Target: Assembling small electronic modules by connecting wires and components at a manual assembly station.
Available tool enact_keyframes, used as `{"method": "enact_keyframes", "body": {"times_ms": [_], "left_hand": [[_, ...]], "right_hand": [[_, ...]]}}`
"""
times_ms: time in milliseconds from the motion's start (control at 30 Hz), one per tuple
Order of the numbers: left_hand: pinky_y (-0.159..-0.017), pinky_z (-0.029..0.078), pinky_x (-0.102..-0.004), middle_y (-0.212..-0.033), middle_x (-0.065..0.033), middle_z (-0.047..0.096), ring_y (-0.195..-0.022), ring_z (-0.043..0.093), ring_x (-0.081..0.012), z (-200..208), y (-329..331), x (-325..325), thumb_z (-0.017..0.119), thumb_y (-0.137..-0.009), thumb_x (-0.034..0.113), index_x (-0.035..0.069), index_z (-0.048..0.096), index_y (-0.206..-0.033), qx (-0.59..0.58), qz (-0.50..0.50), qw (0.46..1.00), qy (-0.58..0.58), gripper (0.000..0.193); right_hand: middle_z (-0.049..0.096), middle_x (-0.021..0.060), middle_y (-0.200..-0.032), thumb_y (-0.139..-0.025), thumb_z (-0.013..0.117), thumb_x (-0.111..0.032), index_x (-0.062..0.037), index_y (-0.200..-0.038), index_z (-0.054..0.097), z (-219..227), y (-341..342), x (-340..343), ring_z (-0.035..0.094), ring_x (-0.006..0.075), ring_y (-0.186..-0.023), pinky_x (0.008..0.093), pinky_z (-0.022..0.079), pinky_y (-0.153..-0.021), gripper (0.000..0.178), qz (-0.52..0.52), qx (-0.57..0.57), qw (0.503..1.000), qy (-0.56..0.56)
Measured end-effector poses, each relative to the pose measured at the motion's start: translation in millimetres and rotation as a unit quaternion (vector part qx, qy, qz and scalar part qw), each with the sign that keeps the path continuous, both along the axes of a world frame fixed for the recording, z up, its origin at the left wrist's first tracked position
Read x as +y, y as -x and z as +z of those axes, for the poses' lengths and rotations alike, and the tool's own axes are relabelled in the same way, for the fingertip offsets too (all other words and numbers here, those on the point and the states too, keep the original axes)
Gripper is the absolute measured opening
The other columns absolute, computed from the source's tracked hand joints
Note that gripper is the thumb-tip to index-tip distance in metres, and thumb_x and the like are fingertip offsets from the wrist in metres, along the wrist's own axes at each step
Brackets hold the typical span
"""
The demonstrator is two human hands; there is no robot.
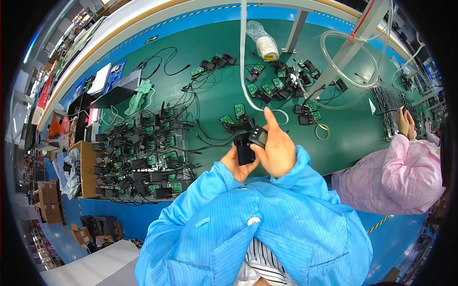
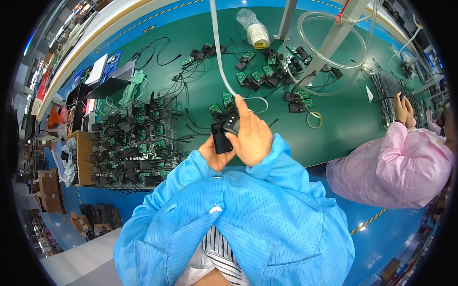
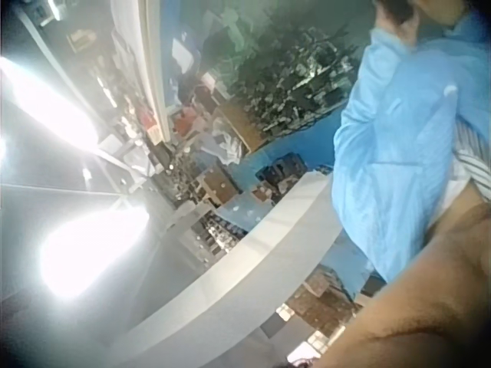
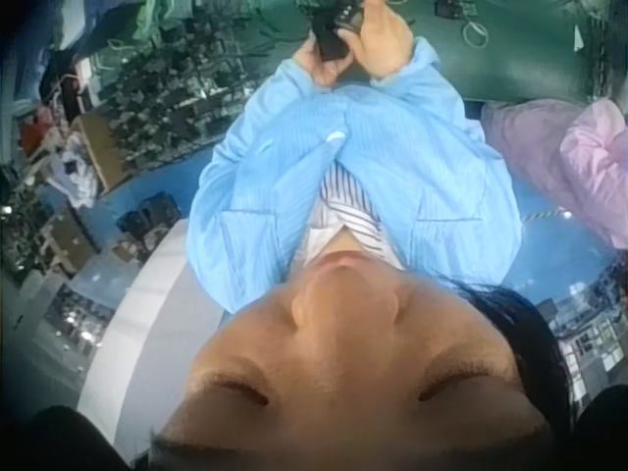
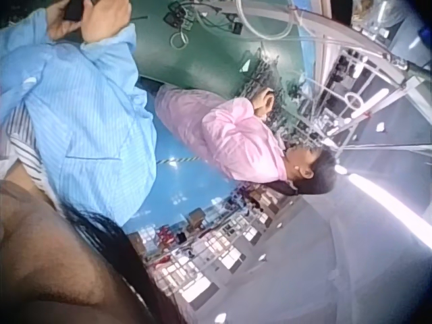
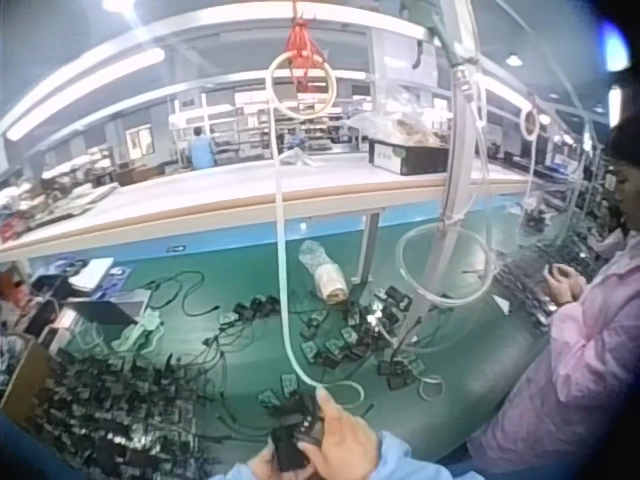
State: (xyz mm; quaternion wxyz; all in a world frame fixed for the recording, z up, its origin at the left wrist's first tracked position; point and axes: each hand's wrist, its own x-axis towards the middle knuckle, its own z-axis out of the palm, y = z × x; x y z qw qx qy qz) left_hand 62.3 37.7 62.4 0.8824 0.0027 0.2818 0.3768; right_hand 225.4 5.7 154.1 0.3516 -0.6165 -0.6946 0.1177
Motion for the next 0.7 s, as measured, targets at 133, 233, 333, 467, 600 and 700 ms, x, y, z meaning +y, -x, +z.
{"method": "enact_keyframes", "body": {"times_ms": [133,233,333,467,600,700], "left_hand": [[-0.088,0.054,-0.0416,-0.113,-0.0197,0.058,-0.1,0.062,-0.0269,23,-6,-2,0.053,-0.093,0.016,0.0,0.048,-0.127,0.04,0.046,0.998,-0.026,0.038],[-0.081,0.057,-0.0415,-0.115,-0.0199,0.056,-0.095,0.063,-0.0288,34,-3,-3,0.056,-0.087,0.003,0.001,0.046,-0.117,0.231,0.083,0.945,-0.218,0.032],[-0.08,0.058,-0.0403,-0.114,-0.0188,0.055,-0.093,0.063,-0.0285,49,3,1,0.057,-0.084,-0.003,0.003,0.045,-0.114,0.313,0.091,0.888,-0.325,0.033],[-0.08,0.056,-0.0367,-0.11,-0.0151,0.055,-0.091,0.063,-0.0256,62,7,9,0.056,-0.079,-0.011,0.005,0.043,-0.113,0.368,0.058,0.809,-0.454,0.04],[-0.087,0.05,-0.0345,-0.109,-0.0148,0.055,-0.095,0.058,-0.0228,70,3,10,0.06,-0.079,-0.008,0.006,0.039,-0.122,0.349,0.08,0.758,-0.545,0.05],[-0.085,0.048,-0.0328,-0.108,-0.0147,0.056,-0.094,0.057,-0.022,76,1,4,0.06,-0.078,-0.009,0.005,0.044,-0.119,0.33,0.092,0.777,-0.528,0.046]], "right_hand": [[0.058,0.0151,-0.104,-0.071,0.07,0.001,-0.0062,-0.151,0.009,-14,0,1,0.06,0.027,-0.081,0.0356,0.049,-0.072,0.101,-0.013,0.039,0.999,0.007],[0.056,0.0149,-0.111,-0.071,0.069,0.003,-0.0076,-0.151,0.006,-22,0,1,0.059,0.027,-0.088,0.0355,0.049,-0.074,0.103,0.009,0.143,0.99,-0.01],[0.054,0.0154,-0.115,-0.07,0.069,0.004,-0.0089,-0.152,0.005,-24,2,4,0.058,0.027,-0.094,0.0355,0.049,-0.076,0.104,0.048,0.189,0.98,-0.038],[0.052,0.0172,-0.119,-0.069,0.069,0.007,-0.0113,-0.152,0.006,-28,4,4,0.056,0.0271,-0.102,0.0355,0.049,-0.08,0.105,0.118,0.227,0.961,-0.101],[0.052,0.0178,-0.122,-0.067,0.069,0.011,-0.0153,-0.152,0.007,-28,5,9,0.054,0.0277,-0.108,0.0368,0.05,-0.084,0.108,0.172,0.245,0.94,-0.164],[0.052,0.0181,-0.124,-0.066,0.07,0.011,-0.0159,-0.152,0.008,-28,11,8,0.054,0.0283,-0.108,0.0385,0.05,-0.085,0.109,0.174,0.297,0.925,-0.158]]}}
